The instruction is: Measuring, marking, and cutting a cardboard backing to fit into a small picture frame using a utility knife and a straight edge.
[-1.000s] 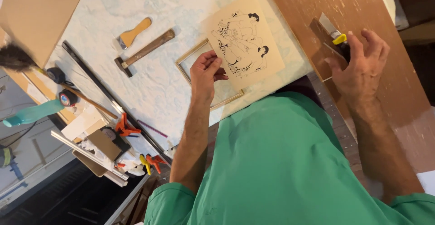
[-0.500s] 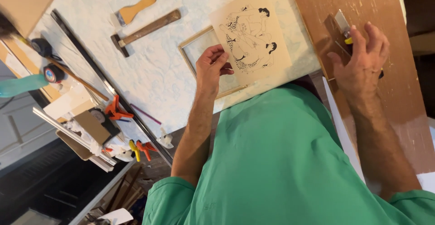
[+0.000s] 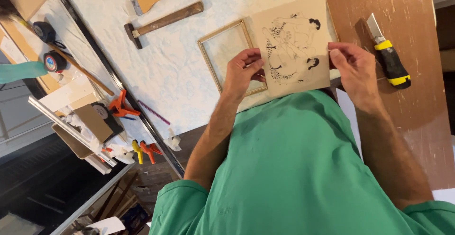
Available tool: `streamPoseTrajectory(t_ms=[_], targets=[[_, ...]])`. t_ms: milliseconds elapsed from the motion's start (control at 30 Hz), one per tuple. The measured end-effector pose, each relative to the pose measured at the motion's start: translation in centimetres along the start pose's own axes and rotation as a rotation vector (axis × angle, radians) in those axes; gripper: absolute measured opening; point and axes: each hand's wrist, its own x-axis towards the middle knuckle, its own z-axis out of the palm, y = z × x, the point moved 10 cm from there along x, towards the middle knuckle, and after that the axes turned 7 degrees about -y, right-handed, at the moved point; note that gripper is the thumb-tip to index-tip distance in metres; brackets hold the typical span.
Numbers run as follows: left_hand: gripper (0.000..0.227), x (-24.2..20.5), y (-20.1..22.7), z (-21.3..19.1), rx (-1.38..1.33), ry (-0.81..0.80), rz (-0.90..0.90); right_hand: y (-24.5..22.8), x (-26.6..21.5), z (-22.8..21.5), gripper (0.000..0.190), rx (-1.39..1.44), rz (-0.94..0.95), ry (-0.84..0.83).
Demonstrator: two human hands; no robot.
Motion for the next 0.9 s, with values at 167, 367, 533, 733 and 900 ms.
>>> streamPoseTrajectory(t_ms=[167, 367, 533, 733, 900], targets=[[0.029, -0.6, -0.2, -0.1, -0.014, -0.02, -0.016, 1.7, -0.2, 0.3, 0.024, 0.031, 0.074, 0.112], [0.032, -1.2, -1.3, -2.6, -0.071, 0.02, 0.018, 1.1, -0.2, 2.5, 0.022, -0.005, 0.105, 0.092], [0.026, -1.2, -4.4, -7.2, -0.285, 0.031, 0.199, 0.7, 1.4, 6.2, 0.017, -0.272, -0.003, 0.002], [0.026, -2.0, -8.1, -12.6, -0.484, 0.136, 0.237, -4.8, 0.9, 15.5, 0.059, -0.505, -0.275, -0.325], [0.027, -3.6, -9.4, -14.3, -0.594, 0.162, 0.254, -2.3, 3.5, 18.5, 0.082, -0.57, -0.717, -0.417]])
